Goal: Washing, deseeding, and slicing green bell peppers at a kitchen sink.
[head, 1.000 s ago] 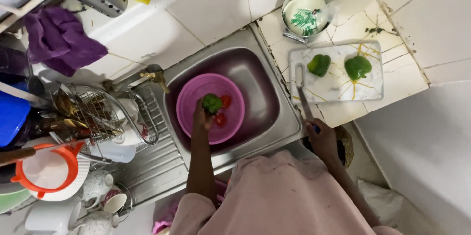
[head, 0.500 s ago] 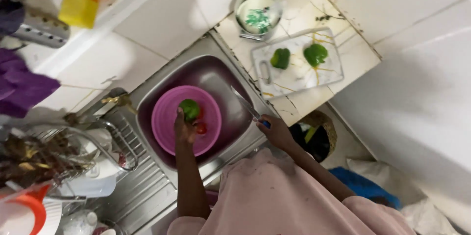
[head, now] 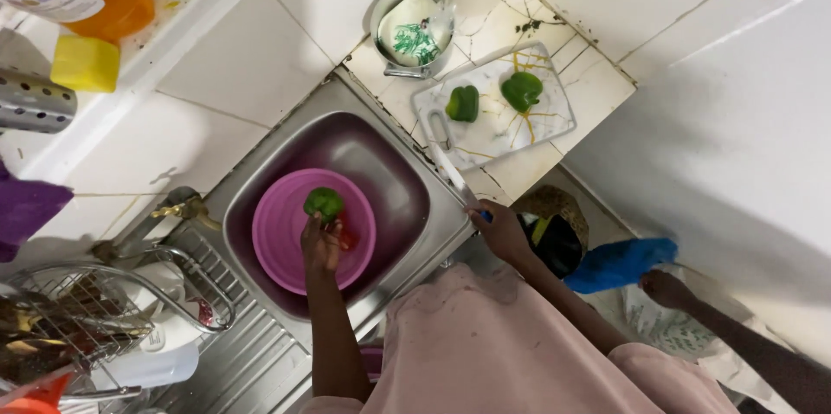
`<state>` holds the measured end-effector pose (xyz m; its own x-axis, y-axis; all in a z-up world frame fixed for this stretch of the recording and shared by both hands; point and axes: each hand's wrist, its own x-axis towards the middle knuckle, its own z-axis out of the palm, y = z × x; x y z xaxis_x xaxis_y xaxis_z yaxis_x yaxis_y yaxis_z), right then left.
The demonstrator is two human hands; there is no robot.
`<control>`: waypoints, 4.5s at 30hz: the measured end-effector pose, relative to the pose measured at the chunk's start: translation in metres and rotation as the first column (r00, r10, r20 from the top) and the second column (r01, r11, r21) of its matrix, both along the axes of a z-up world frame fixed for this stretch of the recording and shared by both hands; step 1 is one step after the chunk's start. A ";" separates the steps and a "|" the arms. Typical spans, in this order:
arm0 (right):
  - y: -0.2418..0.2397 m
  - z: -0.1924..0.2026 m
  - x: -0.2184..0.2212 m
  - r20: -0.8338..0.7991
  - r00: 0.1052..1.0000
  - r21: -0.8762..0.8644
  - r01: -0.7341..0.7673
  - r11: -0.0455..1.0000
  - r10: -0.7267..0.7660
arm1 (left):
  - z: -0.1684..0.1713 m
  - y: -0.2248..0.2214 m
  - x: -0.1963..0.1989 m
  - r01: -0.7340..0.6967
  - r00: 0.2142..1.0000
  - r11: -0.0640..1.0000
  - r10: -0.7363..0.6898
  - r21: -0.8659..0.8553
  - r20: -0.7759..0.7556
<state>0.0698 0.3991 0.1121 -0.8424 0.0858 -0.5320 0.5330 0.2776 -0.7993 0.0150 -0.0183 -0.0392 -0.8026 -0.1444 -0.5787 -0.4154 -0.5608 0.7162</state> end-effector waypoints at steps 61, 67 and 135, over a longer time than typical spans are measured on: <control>0.037 0.010 -0.075 0.187 0.948 0.730 -0.310 0.610 0.258 | 0.138 0.371 -0.102 0.462 0.812 0.577 -0.580 -0.674 0.060; 0.036 -0.024 -0.073 0.141 0.967 0.699 -0.248 0.670 0.211 | 0.105 0.367 -0.107 0.473 0.802 0.542 -0.591 -0.694 0.086; 0.119 0.006 -0.091 -0.339 0.489 -0.194 0.800 0.568 -0.804 | 0.112 0.381 -0.104 -0.107 0.355 -0.257 -0.912 -0.960 0.204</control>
<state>-0.0207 0.5185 0.1180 -0.5284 0.8197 -0.2210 0.2040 -0.1301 -0.9703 -0.0893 0.3624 0.0727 -0.8067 0.5849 0.0842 0.5780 0.7513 0.3185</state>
